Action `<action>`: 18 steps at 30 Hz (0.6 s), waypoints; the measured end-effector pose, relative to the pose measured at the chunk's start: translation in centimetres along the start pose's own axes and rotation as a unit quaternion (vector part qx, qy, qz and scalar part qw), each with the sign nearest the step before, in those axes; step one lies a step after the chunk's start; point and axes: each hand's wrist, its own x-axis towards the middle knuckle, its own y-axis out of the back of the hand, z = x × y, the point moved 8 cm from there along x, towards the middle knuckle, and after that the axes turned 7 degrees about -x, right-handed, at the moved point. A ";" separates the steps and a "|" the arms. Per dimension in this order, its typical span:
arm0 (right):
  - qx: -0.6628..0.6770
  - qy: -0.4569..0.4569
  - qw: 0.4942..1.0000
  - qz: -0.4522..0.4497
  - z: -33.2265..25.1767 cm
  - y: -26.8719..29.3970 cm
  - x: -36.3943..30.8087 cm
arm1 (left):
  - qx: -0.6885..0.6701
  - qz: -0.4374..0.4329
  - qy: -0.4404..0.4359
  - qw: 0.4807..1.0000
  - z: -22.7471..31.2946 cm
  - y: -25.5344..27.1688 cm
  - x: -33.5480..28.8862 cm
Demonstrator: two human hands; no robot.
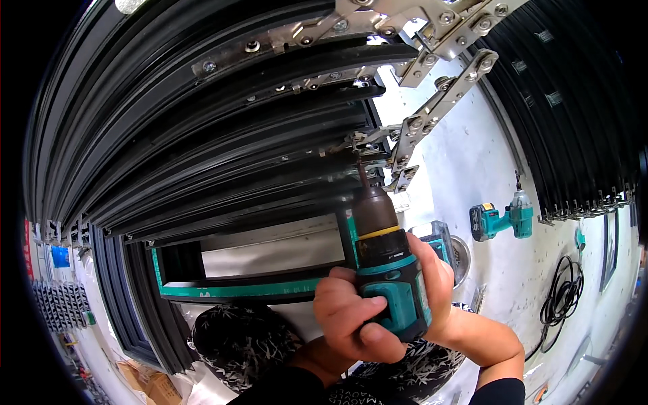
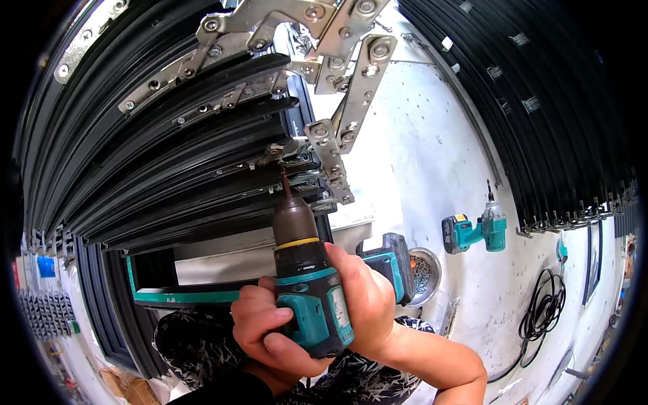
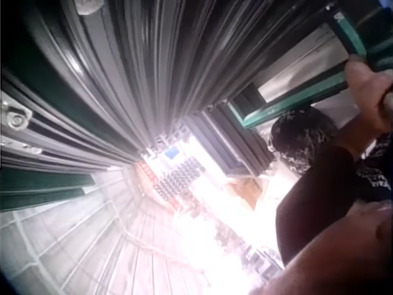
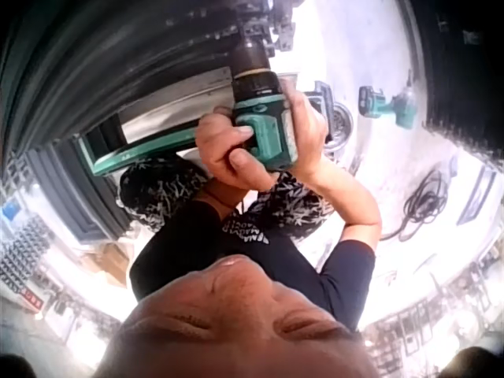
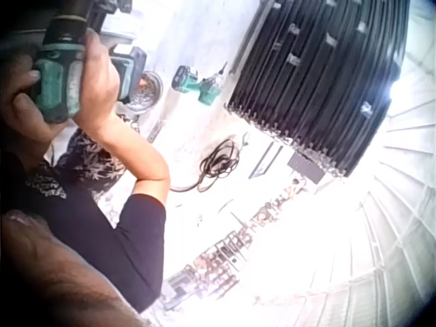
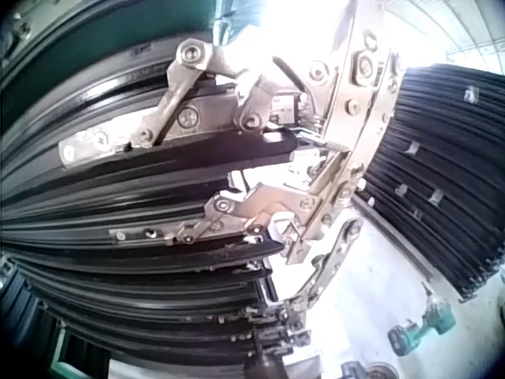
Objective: The person fastens metal hinges onto window frames using an electric drill, then relocates tools and a small stool to another stack of window frames to install hinges by hand.
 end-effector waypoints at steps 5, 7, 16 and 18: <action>-0.011 0.008 1.000 -0.003 0.1 -0.2 -0.3 | 0.022 -0.073 0.049 0.996 -0.5 -0.4 -0.1; -0.010 0.008 1.000 -0.002 0.1 -0.3 -0.3 | 0.018 -0.072 0.051 0.996 -0.6 -0.3 -0.1; -0.012 0.002 1.000 0.000 -0.2 -0.4 -0.1 | 0.000 -0.068 0.059 0.996 -0.4 -0.3 0.5; -0.009 -0.007 1.000 -0.008 0.1 -0.5 -0.2 | 0.016 -0.069 0.065 0.995 -0.5 -0.4 0.4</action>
